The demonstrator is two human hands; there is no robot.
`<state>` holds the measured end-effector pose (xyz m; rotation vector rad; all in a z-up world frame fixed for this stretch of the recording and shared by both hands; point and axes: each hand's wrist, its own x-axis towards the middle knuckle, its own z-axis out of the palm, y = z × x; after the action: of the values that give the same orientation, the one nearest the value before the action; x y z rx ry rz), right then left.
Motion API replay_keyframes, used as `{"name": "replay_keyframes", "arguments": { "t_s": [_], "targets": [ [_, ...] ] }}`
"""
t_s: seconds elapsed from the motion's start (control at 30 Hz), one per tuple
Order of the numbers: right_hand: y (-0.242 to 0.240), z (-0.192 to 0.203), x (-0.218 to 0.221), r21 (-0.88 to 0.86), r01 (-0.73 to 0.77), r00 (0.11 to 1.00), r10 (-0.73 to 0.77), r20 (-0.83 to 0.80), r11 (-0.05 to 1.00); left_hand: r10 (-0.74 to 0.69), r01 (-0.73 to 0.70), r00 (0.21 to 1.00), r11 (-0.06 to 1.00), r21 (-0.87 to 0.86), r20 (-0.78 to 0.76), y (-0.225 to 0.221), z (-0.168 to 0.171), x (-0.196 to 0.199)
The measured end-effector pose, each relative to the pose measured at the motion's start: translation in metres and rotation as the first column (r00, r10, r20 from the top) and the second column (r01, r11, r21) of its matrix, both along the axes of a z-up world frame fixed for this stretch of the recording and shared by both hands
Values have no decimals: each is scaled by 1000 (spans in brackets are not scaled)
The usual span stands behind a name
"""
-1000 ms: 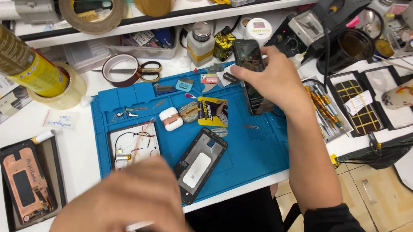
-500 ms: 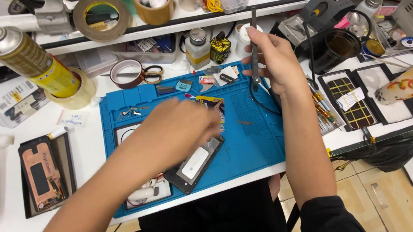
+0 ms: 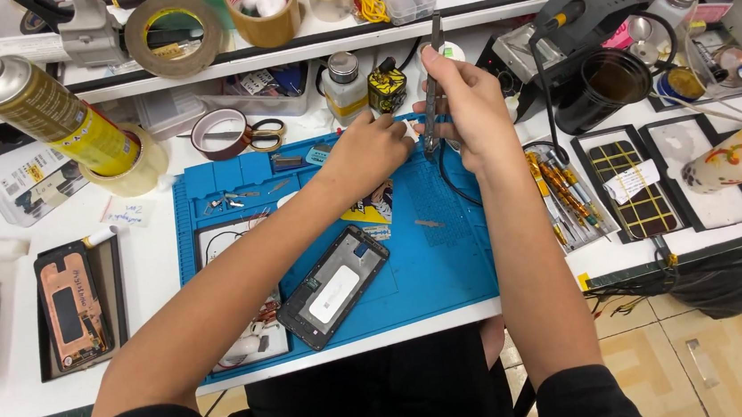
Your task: Disassembling a smartphone by removing screws and prying the internal frame apart on a repair bench.
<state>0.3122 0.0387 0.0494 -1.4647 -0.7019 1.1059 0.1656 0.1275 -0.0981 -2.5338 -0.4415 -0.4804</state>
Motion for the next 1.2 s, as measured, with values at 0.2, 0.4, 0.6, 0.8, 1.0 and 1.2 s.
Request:
{"name": "replay_keyframes", "arguments": {
  "t_s": [0.2, 0.4, 0.6, 0.8, 1.0, 1.2],
  "targets": [
    [0, 6, 7, -23, 46, 998, -47, -31, 999, 104, -89, 993, 967, -241, 49, 7, 33, -22],
    [0, 9, 6, -36, 86, 995, -88, -39, 996, 379, -209, 908, 782, -587, 182, 22, 46, -52],
    [0, 6, 4, -26, 67, 998, -68, -11, 997, 381, -185, 908, 738, -649, 174, 20, 48, -47],
    [1, 5, 3, 41, 58, 996, -55, -74, 997, 393, -209, 913, 682, -701, 111, 15, 33, -28],
    [1, 3, 3, 39, 57, 997, -55, -47, 998, 456, -332, 889, 715, -616, 49, 19, -1, -7],
    [0, 4, 2, 47, 44, 998, -42, -50, 998, 476, -353, 877, 728, -588, 63, 27, 1, -7]
  ]
}}
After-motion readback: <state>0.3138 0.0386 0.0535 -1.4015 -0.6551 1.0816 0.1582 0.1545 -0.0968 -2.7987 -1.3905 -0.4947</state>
